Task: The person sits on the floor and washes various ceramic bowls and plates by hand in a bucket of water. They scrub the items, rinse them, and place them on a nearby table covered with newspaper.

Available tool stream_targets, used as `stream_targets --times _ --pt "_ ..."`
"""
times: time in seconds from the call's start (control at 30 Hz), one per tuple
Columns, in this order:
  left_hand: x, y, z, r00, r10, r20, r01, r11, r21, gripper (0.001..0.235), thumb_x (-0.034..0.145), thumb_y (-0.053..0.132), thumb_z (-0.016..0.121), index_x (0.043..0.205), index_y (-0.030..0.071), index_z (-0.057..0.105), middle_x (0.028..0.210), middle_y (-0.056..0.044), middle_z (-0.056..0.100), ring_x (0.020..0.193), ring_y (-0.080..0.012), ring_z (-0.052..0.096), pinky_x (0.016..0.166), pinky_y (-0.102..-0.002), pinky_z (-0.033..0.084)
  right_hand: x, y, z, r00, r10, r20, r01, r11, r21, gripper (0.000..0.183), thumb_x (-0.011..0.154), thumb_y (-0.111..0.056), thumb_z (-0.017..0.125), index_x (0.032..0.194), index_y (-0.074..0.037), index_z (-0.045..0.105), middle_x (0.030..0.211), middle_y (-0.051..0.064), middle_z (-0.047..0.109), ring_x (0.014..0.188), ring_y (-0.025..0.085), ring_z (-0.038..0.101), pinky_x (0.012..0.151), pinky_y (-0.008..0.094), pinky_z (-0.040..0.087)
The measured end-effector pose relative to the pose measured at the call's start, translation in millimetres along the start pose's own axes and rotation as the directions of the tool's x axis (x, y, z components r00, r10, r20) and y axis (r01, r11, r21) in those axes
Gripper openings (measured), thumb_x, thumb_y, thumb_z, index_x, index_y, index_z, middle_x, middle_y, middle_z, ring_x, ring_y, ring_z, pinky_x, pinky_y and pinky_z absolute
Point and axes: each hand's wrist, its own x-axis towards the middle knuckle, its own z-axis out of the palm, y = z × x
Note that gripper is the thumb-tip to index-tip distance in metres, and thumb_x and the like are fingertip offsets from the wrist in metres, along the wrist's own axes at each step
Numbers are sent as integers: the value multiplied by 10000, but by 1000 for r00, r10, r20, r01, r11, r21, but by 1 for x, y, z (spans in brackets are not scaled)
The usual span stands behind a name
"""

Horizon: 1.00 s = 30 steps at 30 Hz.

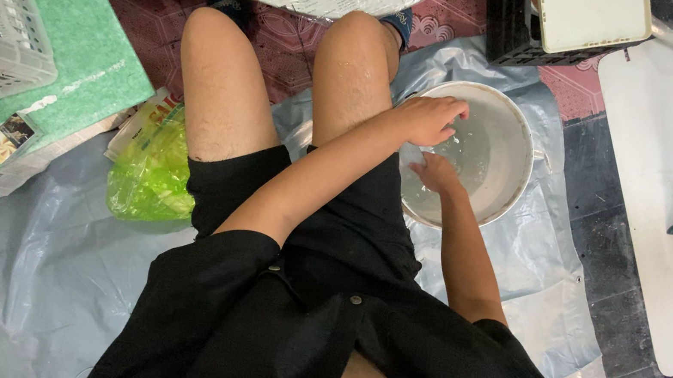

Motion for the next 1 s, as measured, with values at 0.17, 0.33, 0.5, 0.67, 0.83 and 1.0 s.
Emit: stream_targets --times 0.17,0.33,0.5,0.67,0.83,1.0 --pt "1 -5 5 1000 4 1 -4 1000 1 361 870 173 704 1186 108 543 1167 -99 672 1044 -330 675 857 -480 536 0 0 17 996 88 -13 -89 984 -157 415 936 -340 688 1311 -163 663 1181 191 707 1111 402 654 943 517 512" --pt "2 -7 9 999 34 -22 -35 999 -15 346 868 160 699 1178 119 550 1172 -101 669 1068 -334 667 858 -474 537 -6 0 14 994 100 -34 -106 942 -319 350 994 -323 627 1339 -270 656 1160 119 735 1080 335 690 899 484 540" --pt "-1 2 -3 1000 -4 -23 3 1000 -30 313 904 159 657 1200 138 560 1165 -97 674 1015 -329 686 840 -475 538 -28 -15 -6 994 22 -110 -62 926 -373 361 985 -235 616 1319 -339 702 1021 130 751 933 320 715 833 450 564" --pt "1 6 -7 993 -112 -25 109 991 -78 253 961 132 580 1212 153 566 1121 -75 698 974 -310 712 844 -479 533 -59 -27 -20 934 -146 -326 28 940 -341 406 929 -53 601 1238 -258 766 965 113 760 908 310 711 840 439 550" --pt "4 -4 2 980 -23 -199 21 1000 -13 230 967 78 568 1192 123 564 1171 -122 670 1000 -378 674 823 -520 523 -84 -38 -45 795 -339 -504 209 932 -298 345 918 -29 591 1196 -155 749 1160 42 780 994 279 711 922 415 516" --pt "6 -17 9 979 -11 -204 13 1000 8 273 918 73 625 1179 120 563 1170 -123 655 1033 -371 663 852 -507 524 -106 -47 -60 741 -349 -574 176 926 -335 321 956 -31 616 1215 -163 753 1191 6 766 1049 266 696 955 414 519"
